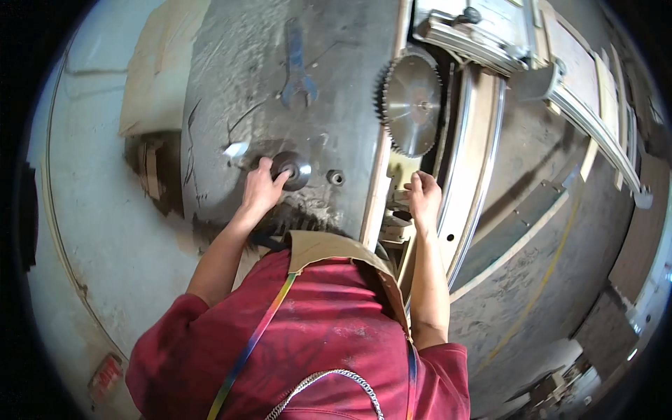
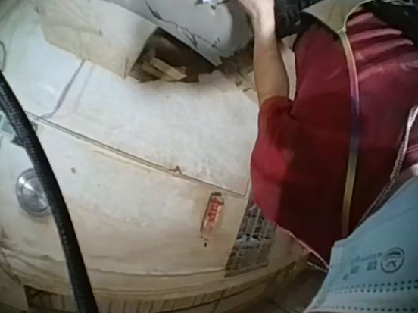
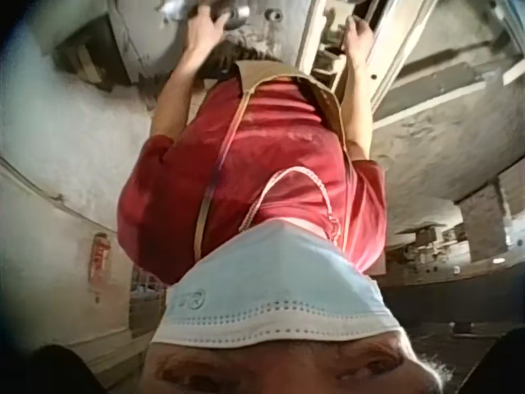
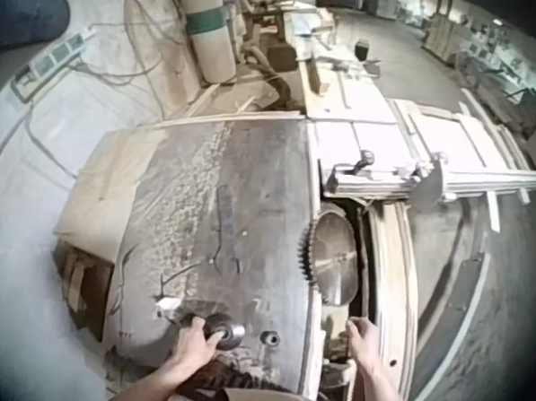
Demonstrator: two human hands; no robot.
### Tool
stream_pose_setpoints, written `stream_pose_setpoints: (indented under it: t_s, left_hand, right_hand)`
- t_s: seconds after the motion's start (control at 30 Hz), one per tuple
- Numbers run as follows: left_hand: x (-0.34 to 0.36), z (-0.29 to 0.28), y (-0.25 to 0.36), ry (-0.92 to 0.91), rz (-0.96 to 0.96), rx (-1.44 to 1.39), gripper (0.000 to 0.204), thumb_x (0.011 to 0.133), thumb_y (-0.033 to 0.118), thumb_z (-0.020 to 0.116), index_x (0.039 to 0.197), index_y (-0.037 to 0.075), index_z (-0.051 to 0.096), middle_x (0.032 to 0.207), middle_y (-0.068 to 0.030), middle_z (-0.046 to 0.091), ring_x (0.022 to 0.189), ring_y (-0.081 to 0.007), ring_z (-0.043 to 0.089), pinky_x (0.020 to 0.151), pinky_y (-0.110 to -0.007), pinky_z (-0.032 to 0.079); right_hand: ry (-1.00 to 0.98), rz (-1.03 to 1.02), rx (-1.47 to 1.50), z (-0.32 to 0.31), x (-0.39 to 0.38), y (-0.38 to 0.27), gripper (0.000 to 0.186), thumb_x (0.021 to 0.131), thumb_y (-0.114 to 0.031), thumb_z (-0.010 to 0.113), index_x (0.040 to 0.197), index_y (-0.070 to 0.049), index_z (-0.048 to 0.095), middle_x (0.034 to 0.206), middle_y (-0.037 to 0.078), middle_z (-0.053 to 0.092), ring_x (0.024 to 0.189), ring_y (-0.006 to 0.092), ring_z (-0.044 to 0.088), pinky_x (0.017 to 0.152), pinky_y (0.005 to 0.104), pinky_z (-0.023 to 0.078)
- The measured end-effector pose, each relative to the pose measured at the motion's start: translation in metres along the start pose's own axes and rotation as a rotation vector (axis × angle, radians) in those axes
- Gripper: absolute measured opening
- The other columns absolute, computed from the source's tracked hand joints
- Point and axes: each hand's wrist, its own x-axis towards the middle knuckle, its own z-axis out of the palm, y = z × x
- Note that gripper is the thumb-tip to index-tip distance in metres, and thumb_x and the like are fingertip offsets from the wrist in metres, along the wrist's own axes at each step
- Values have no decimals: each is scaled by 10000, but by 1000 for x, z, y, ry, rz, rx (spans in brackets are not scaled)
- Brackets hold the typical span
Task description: Cleaning the table saw surface and attaching a wooden guide strip using adhesive.
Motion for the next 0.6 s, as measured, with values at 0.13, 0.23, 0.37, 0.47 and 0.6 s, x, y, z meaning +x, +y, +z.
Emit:
stream_pose_setpoints:
  t_s: [0.13,0.23,0.37,0.47,0.6]
  left_hand:
    - [-4,-16,16,-14,77,310,451,935,338,817,1146,-24,651,868,-299,738,858,-451,755,745,-503,596]
    - [23,-29,55,-20,193,275,476,942,381,803,1157,-22,667,891,-295,745,851,-445,750,752,-487,594]
    - [80,-36,168,84,484,-128,504,930,377,838,1165,-49,707,914,-216,779,791,-338,766,738,-382,601]
    - [169,25,220,-69,319,-319,400,951,328,842,1031,-50,737,885,-141,779,715,-209,739,645,-342,598]
    - [217,48,266,-322,145,-370,344,956,284,829,875,-30,712,785,-117,737,634,-190,706,566,-353,589]
  right_hand:
    - [63,-15,59,6,44,14,322,1112,-234,593,1153,79,654,856,81,655,685,176,654,717,325,600]
    - [118,255,281,10,76,26,304,1121,-231,561,1145,56,655,867,100,670,710,196,670,765,366,619]
    - [201,544,683,17,117,53,270,1127,-240,544,1135,5,657,902,108,686,754,218,688,848,433,627]
    - [239,618,925,28,135,54,256,1128,-257,550,1156,-29,663,964,107,703,815,235,701,914,471,617]
    - [319,623,1177,44,153,50,272,1123,-290,583,1243,-62,670,1144,104,723,976,263,711,1008,507,587]
